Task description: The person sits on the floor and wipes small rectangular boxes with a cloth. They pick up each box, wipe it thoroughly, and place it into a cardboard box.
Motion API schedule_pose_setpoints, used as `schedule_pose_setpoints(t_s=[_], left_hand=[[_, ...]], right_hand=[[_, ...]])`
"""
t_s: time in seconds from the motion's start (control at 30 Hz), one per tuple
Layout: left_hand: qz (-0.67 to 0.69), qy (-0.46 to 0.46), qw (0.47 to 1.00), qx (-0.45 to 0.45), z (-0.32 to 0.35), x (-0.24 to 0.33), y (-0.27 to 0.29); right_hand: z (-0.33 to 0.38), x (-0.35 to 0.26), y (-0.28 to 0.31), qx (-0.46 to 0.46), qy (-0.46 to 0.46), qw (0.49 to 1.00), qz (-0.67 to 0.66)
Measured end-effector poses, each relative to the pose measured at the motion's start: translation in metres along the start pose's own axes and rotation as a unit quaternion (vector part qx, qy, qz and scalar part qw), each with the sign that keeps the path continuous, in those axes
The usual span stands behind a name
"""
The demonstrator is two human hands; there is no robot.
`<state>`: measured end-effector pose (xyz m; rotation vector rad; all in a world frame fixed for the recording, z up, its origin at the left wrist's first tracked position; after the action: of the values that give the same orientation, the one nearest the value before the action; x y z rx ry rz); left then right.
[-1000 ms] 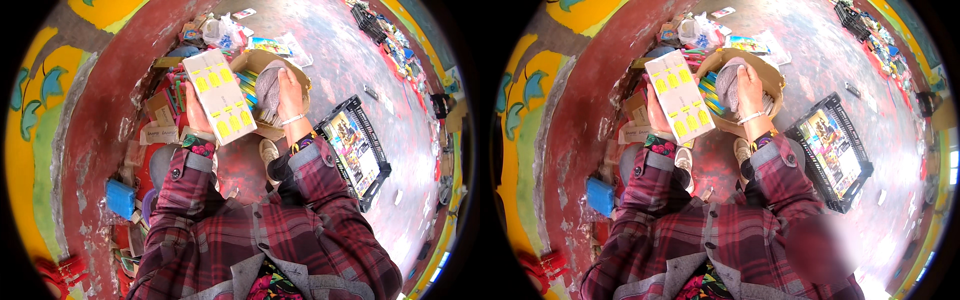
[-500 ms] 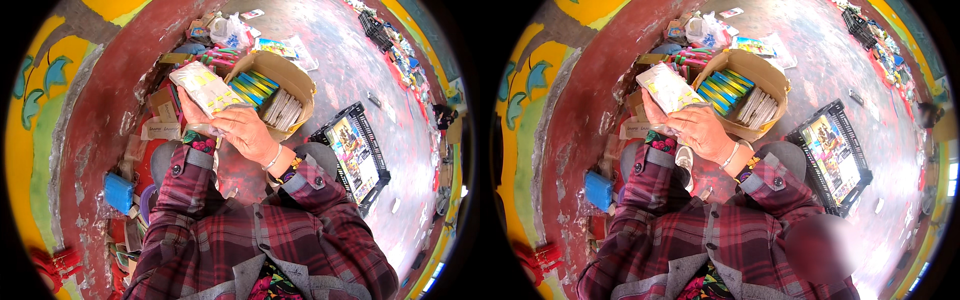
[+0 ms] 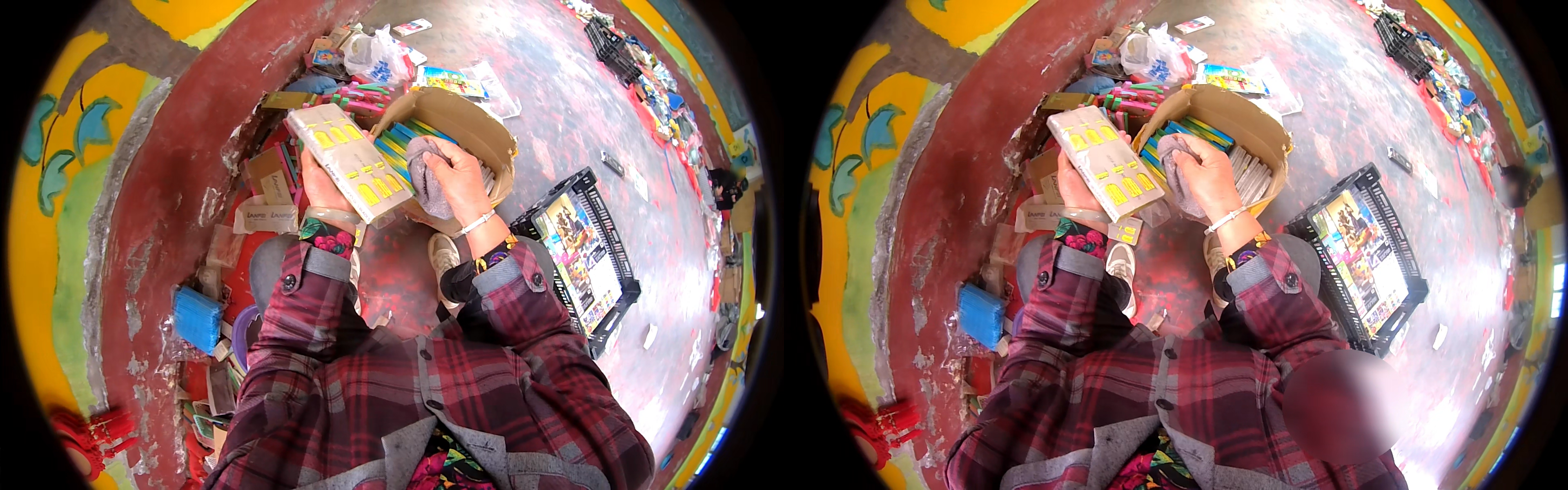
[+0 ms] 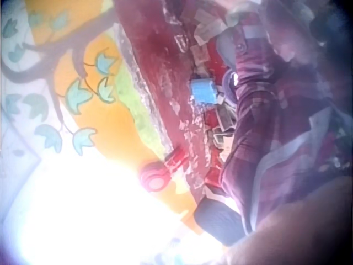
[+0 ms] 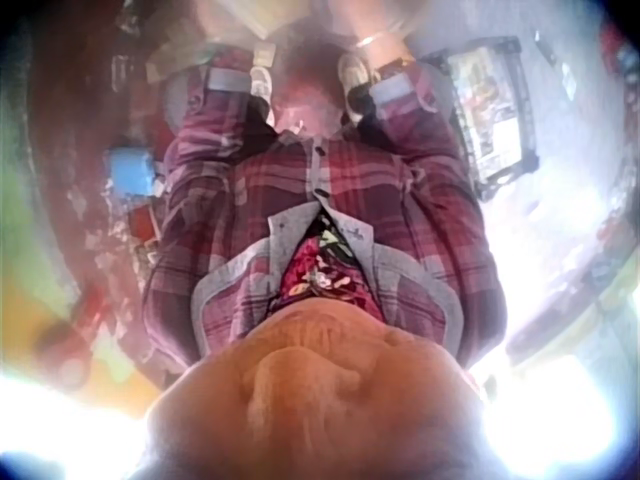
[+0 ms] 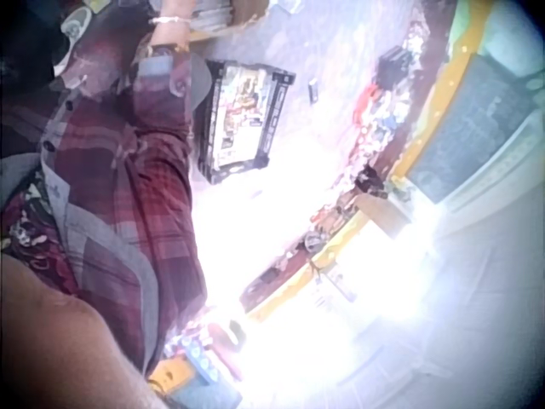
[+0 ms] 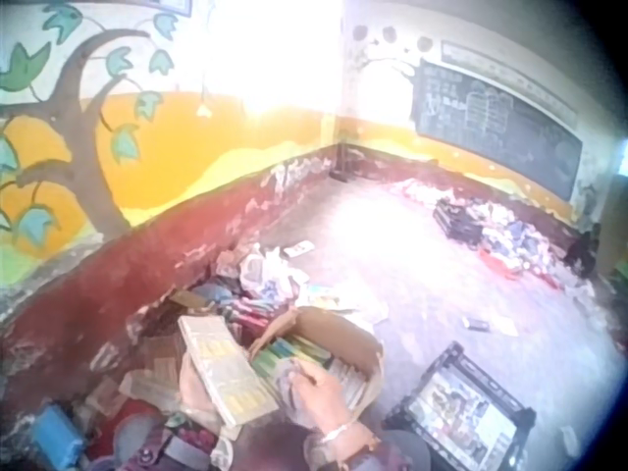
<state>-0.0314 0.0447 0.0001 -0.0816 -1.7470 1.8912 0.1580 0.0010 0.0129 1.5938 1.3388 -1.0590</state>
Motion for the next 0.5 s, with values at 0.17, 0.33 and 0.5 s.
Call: schedule_pose_setpoints(t_s=[0.17,0.33,0.5], left_hand=[[0.019,0.095,0.992,-0.082,0.009,-0.014,-0.002],[-0.045,0.133,0.986,0.090,0.005,-0.024,0.012],[-0.089,0.057,0.986,0.128,-0.006,-0.020,0.026]], right_hand=[[-0.001,-0.001,0.002,0.079,-0.061,0.975,-0.201],[-0.005,0.002,0.014,0.173,-0.146,0.909,-0.349],[-0.004,-0.040,0.007,0.019,-0.037,0.903,-0.428]])
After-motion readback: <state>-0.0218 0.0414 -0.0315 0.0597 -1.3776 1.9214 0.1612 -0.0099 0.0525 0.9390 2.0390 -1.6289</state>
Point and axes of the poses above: each hand's wrist, its own z-axis away from the middle knuckle, its own y-axis out of the back of the hand, x = y × z, the point moved 3 cm from there along -z, towards the middle knuckle, and after that the axes turned 13 degrees about y, right-handed, at the moved point
